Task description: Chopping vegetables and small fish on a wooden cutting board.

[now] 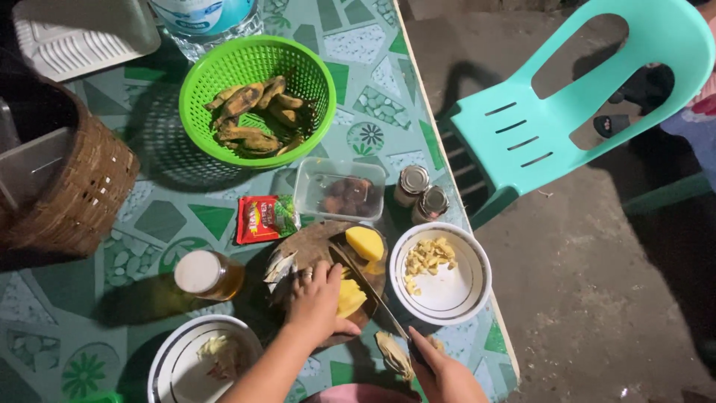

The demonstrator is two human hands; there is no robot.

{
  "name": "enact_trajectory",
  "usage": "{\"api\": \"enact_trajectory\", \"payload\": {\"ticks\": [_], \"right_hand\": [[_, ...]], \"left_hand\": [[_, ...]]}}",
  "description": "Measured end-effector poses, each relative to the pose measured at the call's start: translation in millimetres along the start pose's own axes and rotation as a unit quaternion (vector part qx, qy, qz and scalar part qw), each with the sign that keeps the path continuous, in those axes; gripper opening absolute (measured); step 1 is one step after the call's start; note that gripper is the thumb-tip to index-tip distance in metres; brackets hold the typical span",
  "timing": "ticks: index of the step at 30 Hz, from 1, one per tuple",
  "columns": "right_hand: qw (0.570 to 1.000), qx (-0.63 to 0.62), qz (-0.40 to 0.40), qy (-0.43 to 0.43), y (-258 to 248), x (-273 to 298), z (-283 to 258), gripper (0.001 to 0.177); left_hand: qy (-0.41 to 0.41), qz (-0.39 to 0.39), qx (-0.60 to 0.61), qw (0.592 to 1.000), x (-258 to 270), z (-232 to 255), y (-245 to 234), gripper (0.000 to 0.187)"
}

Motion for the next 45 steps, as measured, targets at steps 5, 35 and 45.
{"api": "enact_trajectory", "payload": {"ticks": [5,35,45], "right_hand": [[0.998,-0.001,-0.045,-0.034,14,-4,7,0.062],[0.993,0.113,0.021,-0.037,49,-26,17,0.074],[0.994,-0.008,0.046,-0.104,36,-11,1,0.072]], "left_hand": [[-0.021,-0.03,0.022,0.999,-1,-7,1,0.111],[0.035,0.116,0.212,0.97,-15,-24,54,0.1],[0.027,0.118,0.149,0.981,12,2,-12,0.082]]}}
Point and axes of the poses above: each hand's wrist, its own x-axis away from the middle knuckle, its own y-axis out of the palm, z = x × y, the point moved 10 cm from there along -x, towards the middle knuckle, and after that the axes turned 5 degrees about -x, right-handed, at the moved point
